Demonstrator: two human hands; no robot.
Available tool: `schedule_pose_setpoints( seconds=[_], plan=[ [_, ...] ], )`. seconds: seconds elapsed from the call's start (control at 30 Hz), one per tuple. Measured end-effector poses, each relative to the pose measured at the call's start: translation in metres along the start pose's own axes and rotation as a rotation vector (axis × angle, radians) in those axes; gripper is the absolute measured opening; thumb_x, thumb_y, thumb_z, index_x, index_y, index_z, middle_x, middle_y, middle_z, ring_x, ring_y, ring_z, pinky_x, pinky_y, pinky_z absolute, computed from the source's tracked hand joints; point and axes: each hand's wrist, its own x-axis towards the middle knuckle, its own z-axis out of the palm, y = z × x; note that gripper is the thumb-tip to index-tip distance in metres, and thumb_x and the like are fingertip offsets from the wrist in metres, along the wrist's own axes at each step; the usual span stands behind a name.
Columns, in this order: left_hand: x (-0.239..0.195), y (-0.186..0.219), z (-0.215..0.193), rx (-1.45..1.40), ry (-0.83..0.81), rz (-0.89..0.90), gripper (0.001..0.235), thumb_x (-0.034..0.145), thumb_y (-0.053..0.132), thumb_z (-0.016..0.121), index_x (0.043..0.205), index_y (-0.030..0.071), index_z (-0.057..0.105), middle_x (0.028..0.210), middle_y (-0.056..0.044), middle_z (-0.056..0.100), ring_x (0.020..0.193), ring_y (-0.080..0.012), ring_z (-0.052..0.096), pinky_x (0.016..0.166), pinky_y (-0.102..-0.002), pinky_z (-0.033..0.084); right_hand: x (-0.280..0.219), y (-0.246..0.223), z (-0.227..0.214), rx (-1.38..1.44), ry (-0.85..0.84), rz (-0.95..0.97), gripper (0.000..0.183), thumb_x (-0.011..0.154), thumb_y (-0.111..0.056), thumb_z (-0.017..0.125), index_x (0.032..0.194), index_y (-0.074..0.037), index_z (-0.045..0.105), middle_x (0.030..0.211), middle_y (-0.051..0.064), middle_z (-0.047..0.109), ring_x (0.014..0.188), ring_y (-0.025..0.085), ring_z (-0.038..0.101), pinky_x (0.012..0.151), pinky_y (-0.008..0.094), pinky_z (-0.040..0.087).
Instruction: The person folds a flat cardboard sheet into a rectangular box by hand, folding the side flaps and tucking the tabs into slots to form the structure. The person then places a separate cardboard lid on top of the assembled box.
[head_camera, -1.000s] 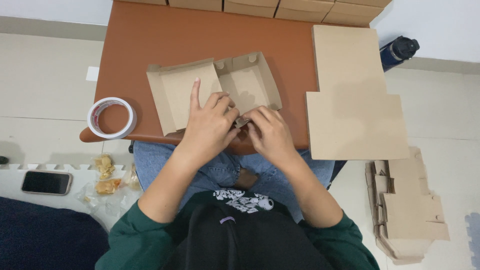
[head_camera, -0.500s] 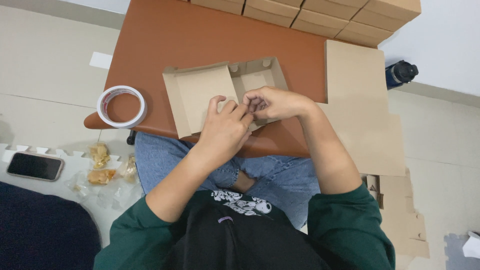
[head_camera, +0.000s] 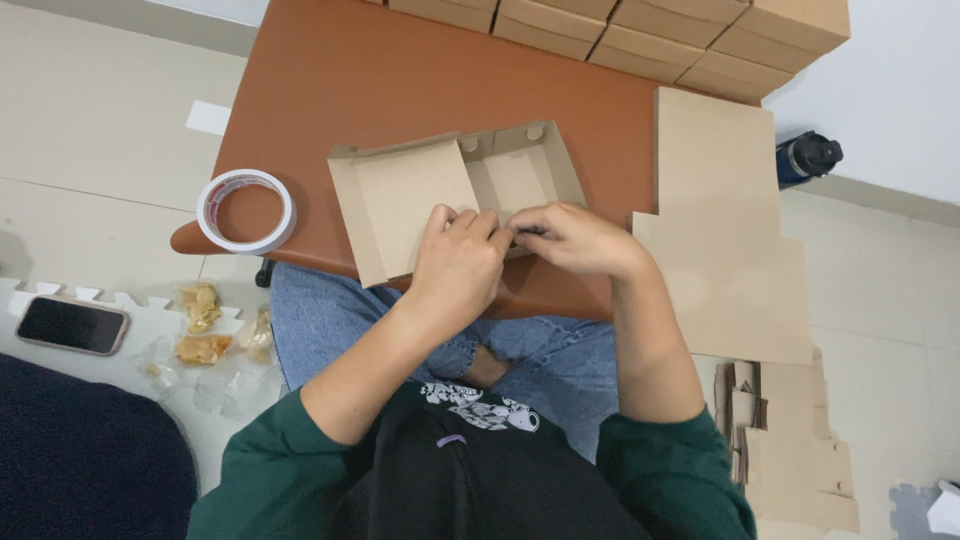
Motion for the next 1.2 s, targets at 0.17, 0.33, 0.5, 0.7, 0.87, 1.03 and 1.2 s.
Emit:
schedule_pose_setpoints(
  seconds=[0.17, 0.33, 0.5, 0.7, 0.87, 1.03, 1.2],
  plan=[
    [0.006, 0.009, 0.002, 0.047, 0.104, 0.024, 0.011, 0.081, 0.006, 0.069, 0.092, 0.008, 0.071, 0.082, -0.008, 0.061, 0.077, -0.0226, 0.059, 0.088, -0.042, 0.033, -0.022, 0.021, 0.043, -0.244, 0.307, -0.099, 0.020, 0.092, -0.011, 0.065, 0.112, -0.009, 0.069, 0.106, 0.011, 0.074, 0.111, 0.032, 0.067, 0.108, 0.053, 0.037],
    [-0.008, 0.027, -0.056, 0.165, 0.293, 0.057, 0.017, 0.088, 0.005, 0.070, 0.104, 0.006, 0.067, 0.096, -0.011, 0.062, 0.090, -0.0244, 0.059, 0.103, -0.050, 0.035, -0.019, 0.017, 0.065, -0.322, 0.663, -0.180, 0.016, 0.086, -0.002, 0.071, 0.100, -0.009, 0.070, 0.095, 0.007, 0.074, 0.103, 0.028, 0.070, 0.115, 0.055, 0.028],
    [-0.063, 0.006, -0.124, 0.078, 0.228, -0.152, 0.049, 0.083, 0.029, 0.082, 0.125, 0.008, 0.066, 0.114, -0.011, 0.061, 0.087, -0.0272, 0.057, 0.070, -0.038, 0.045, -0.015, 0.027, 0.078, -0.324, 0.797, -0.215, 0.008, 0.091, -0.014, 0.075, 0.090, -0.020, 0.071, 0.088, -0.007, 0.074, 0.102, 0.016, 0.069, 0.120, 0.050, 0.019],
    [-0.086, -0.014, -0.115, -0.240, 0.224, -0.397, 0.008, 0.091, 0.004, 0.072, 0.096, 0.009, 0.070, 0.093, -0.003, 0.066, 0.074, -0.0240, 0.071, 0.062, -0.031, 0.056, -0.020, 0.007, 0.082, -0.286, 0.804, -0.198, 0.006, 0.093, -0.012, 0.074, 0.093, -0.018, 0.071, 0.091, -0.003, 0.075, 0.107, 0.019, 0.069, 0.122, 0.051, 0.016],
    [-0.079, -0.017, -0.117, -0.344, 0.254, -0.386, 0.006, 0.091, 0.006, 0.073, 0.095, 0.010, 0.071, 0.088, -0.004, 0.069, 0.072, -0.0249, 0.070, 0.060, -0.032, 0.056, -0.029, -0.049, 0.077, -0.197, 0.835, -0.202, 0.033, 0.093, -0.005, 0.069, 0.125, -0.009, 0.059, 0.122, 0.007, 0.061, 0.125, 0.031, 0.057, 0.113, 0.055, 0.029],
    [-0.077, -0.017, -0.114, -0.460, 0.295, -0.349, 0.005, 0.092, 0.003, 0.070, 0.094, 0.008, 0.071, 0.086, -0.008, 0.068, 0.077, -0.0306, 0.072, 0.062, -0.037, 0.061, -0.006, -0.079, 0.085, -0.226, 0.840, -0.502, 0.025, 0.091, -0.013, 0.077, 0.115, -0.013, 0.072, 0.109, 0.004, 0.064, 0.105, 0.028, 0.062, 0.093, 0.040, 0.042],
    [-0.082, -0.020, -0.104, -0.736, 0.443, -0.497, 0.006, 0.090, 0.002, 0.072, 0.095, 0.004, 0.070, 0.086, -0.011, 0.068, 0.082, -0.0308, 0.072, 0.065, -0.034, 0.063, 0.007, -0.071, 0.090, -0.175, 0.866, -0.544, 0.011, 0.088, -0.014, 0.080, 0.095, -0.022, 0.079, 0.085, -0.007, 0.071, 0.080, 0.018, 0.062, 0.084, 0.033, 0.040]
  ],
)
